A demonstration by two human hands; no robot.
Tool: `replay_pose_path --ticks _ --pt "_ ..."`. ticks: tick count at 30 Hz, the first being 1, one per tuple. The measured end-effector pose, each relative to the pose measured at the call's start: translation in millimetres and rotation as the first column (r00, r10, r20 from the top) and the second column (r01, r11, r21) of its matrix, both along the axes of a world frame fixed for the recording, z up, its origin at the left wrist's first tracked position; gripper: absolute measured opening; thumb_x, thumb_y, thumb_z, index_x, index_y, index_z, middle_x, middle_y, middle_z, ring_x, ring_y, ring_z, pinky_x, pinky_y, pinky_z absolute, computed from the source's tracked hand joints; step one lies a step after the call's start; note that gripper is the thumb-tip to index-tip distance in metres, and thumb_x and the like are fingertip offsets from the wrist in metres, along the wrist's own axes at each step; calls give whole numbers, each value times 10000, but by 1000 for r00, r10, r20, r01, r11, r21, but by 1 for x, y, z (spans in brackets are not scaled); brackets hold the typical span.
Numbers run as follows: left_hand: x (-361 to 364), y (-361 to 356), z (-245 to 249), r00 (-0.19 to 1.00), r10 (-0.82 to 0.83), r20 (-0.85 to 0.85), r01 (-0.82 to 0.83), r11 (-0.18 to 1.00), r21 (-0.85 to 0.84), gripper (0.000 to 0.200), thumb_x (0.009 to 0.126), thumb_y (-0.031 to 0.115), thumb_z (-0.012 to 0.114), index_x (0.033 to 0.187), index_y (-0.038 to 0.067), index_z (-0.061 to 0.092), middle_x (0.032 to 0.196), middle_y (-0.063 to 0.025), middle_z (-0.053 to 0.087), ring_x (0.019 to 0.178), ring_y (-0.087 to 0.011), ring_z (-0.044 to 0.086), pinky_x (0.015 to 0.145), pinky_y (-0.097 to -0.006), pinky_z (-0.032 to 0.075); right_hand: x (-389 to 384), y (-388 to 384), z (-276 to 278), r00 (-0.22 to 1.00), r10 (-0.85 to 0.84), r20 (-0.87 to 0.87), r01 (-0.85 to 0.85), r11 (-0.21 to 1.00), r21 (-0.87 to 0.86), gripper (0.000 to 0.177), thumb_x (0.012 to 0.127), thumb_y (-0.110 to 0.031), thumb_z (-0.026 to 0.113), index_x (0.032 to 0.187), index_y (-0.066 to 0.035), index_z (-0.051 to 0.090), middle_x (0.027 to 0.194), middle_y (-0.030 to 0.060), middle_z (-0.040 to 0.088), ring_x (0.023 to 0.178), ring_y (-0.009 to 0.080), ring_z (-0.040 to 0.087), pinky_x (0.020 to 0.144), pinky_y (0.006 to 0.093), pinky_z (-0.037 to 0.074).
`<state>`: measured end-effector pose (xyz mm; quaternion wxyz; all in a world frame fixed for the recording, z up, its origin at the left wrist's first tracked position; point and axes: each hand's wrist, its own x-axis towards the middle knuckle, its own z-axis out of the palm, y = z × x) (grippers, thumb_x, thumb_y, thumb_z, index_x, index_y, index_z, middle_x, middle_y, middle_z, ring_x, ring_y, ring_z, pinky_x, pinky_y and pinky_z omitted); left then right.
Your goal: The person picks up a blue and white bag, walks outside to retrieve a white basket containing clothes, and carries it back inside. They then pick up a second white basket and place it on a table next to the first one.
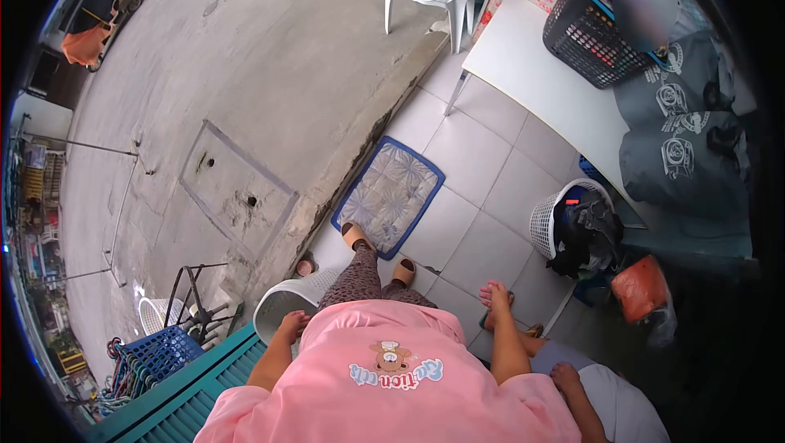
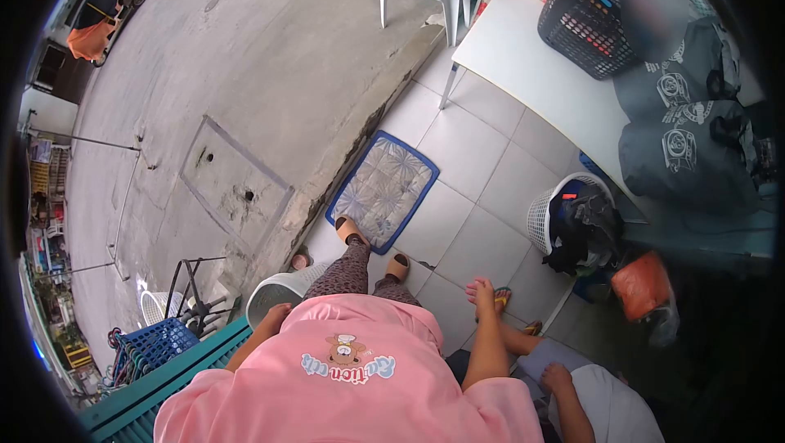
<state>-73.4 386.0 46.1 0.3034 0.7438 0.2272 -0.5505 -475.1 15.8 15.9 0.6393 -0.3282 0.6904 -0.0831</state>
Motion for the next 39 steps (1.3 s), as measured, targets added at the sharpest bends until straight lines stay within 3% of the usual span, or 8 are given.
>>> replay_pose_path --ticks 6,10,11,15,20,23,29,39 --pt "40 -65 -4 971 129 199 -102 984 -144 303 809 145 385 1111 123 387 1019 -48 523 906 -169 518 701 -380 405 -38 46 -8 976 -219 11 217 971 97 226 807 -182 407 1017 -105 438 816 85 559 642 167 542 505 270 440" --pt "67 -156 -21 964 -173 204 219 948 -230 375 807 195 361 1175 127 340 1111 -75 467 1013 -193 452 784 -392 364 -56 91 -2 938 -344 54 344 939 2 226 802 -184 421 1011 -101 448 828 78 570 658 156 553 505 262 433" --pt "70 -183 -26 946 -225 233 278 934 -225 310 803 173 370 1112 153 380 1001 -36 519 913 -167 507 665 -381 396 -61 99 -2 936 -349 34 350 937 -6 228 798 -185 428 1007 -98 453 822 73 572 653 153 555 501 260 430" --pt "50 -284 -18 898 -381 218 436 834 -338 320 780 184 443 1094 142 397 982 -30 527 914 -163 505 640 -340 391 -78 141 5 860 -509 -41 510 860 6 222 789 -203 452 984 -97 461 799 61 573 628 145 552 488 259 424" --pt "-5 -341 14 665 -680 308 740 547 -392 346 780 209 458 1107 117 396 1021 -44 528 912 -163 511 619 -311 401 -80 214 -7 626 -776 -74 780 622 76 191 791 -214 462 951 -110 462 796 63 574 608 148 552 476 274 425" --pt "-15 -348 11 545 -773 324 826 427 -368 361 800 208 430 1140 103 375 1058 -72 519 953 -186 503 610 -319 413 -71 243 -17 621 -781 -65 782 614 107 188 799 -221 462 953 -114 460 783 73 578 593 159 554 478 281 429" --pt "21 -318 -17 685 -719 122 713 625 -319 359 789 168 406 1143 131 364 1061 -68 515 920 -185 524 608 -341 421 -47 259 -16 591 -802 -93 805 577 137 185 799 -193 452 959 -99 457 757 85 581 582 172 555 476 286 448" --pt "112 -238 -26 773 -629 80 623 729 -282 287 812 175 394 1095 132 393 974 -47 539 866 -170 535 620 -351 424 3 187 14 644 -765 11 764 642 -58 169 802 -179 438 949 -101 468 783 62 580 603 140 545 483 263 438"
